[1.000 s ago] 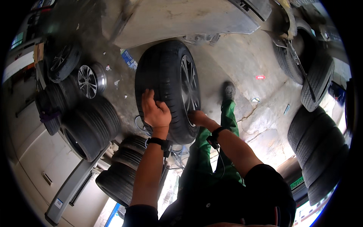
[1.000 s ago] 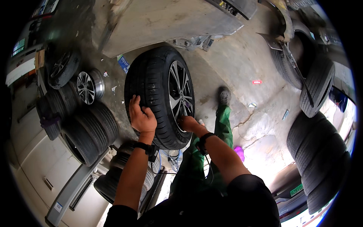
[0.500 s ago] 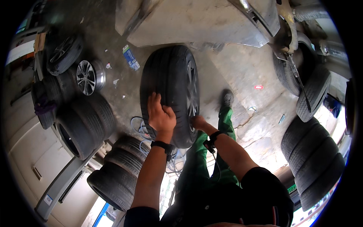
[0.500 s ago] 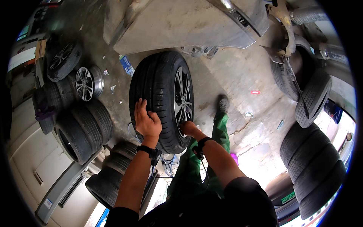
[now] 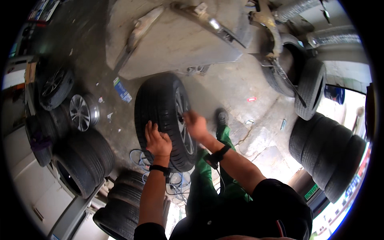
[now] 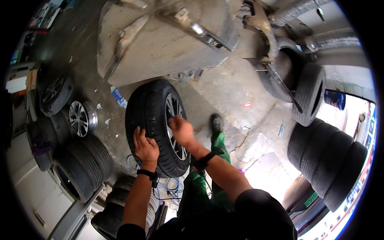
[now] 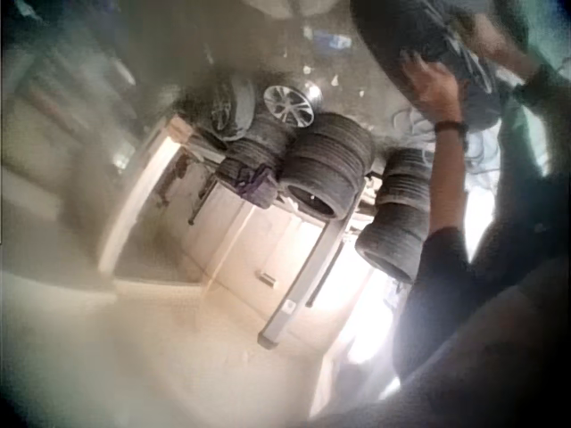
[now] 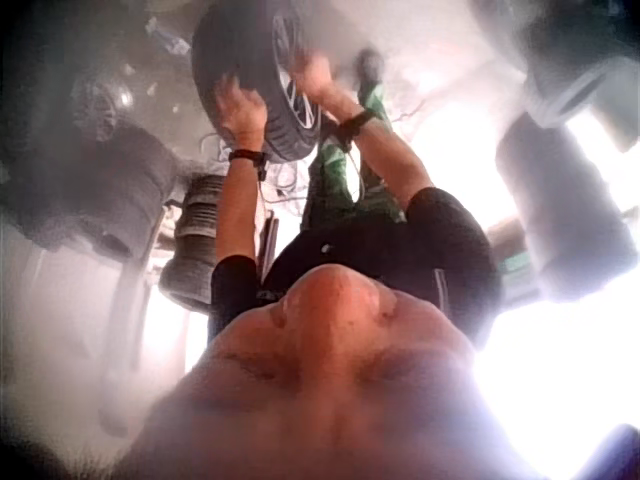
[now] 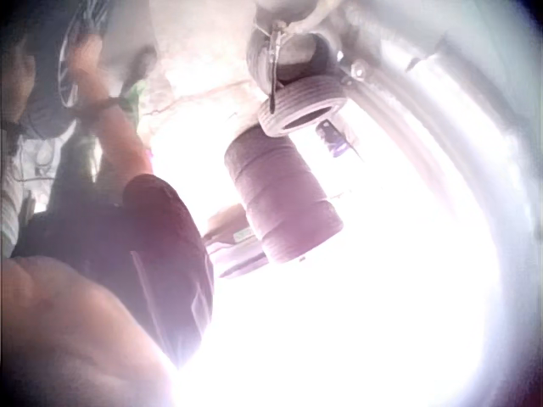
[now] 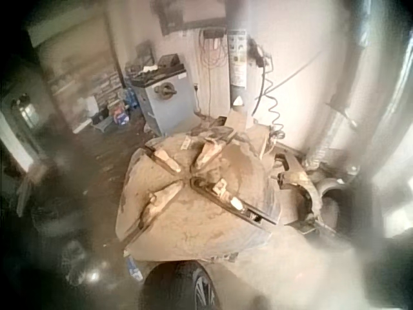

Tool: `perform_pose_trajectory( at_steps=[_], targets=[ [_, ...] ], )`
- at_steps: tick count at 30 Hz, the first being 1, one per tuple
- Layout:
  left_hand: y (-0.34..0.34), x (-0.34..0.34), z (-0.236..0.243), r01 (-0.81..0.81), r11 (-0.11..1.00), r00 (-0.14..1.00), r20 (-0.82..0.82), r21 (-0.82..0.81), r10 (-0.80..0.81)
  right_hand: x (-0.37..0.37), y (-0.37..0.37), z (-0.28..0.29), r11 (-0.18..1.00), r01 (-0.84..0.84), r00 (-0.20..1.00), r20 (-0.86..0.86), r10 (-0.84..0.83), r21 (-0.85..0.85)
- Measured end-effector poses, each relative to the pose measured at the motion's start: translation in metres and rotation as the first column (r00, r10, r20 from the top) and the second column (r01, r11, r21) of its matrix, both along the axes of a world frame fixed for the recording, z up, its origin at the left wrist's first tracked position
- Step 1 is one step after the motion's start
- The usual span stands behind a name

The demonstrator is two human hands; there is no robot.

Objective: The person cleans a puncture site on a tire using a handheld tool, applies a repair substance to the hole, and then lifts the wheel and secures it onto a tire balancing machine.

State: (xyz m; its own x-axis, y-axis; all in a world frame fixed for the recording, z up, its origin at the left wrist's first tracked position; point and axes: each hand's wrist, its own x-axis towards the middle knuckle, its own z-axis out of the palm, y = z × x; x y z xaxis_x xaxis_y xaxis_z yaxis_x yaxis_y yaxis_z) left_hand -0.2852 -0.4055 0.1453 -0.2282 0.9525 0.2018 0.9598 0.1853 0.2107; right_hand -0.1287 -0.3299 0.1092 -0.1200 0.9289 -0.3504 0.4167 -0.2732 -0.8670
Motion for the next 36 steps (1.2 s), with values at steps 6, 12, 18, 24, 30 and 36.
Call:
perform_pose_trajectory(
  at_steps=[6,12,18,24,30,36],
  targets=[
    [-0.032,-0.006,-0.024,0.274,0.953,0.947,-0.136,-0.126,-0.29,-0.081,0.04,0.079,0.709,-0.586,0.782,0.045,0.621,0.394],
    [-0.034,0.001,-0.021,0.447,0.861,0.892,0.2,-0.243,-0.406,-0.132,-0.031,0.052,0.541,-0.837,0.531,0.349,0.772,0.077],
    [-0.04,0.004,0.008,0.654,0.652,0.701,-0.016,-0.384,-0.713,-0.164,-0.093,0.057,0.61,-0.792,0.52,0.512,0.683,-0.01],
    [-0.036,0.005,-0.011,0.721,0.609,0.681,0.177,-0.329,-0.711,-0.103,-0.024,0.036,0.731,-0.682,0.719,0.205,0.664,0.023],
    [-0.038,0.007,-0.025,0.742,0.659,0.67,0.094,-0.124,-0.736,-0.055,-0.002,0.051,0.883,-0.459,0.888,-0.084,0.452,-0.099],
    [-0.009,0.015,-0.01,0.764,0.622,0.641,0.091,-0.17,-0.762,-0.051,0.024,0.05,0.875,-0.477,0.878,0.007,0.479,-0.082]
  ],
)
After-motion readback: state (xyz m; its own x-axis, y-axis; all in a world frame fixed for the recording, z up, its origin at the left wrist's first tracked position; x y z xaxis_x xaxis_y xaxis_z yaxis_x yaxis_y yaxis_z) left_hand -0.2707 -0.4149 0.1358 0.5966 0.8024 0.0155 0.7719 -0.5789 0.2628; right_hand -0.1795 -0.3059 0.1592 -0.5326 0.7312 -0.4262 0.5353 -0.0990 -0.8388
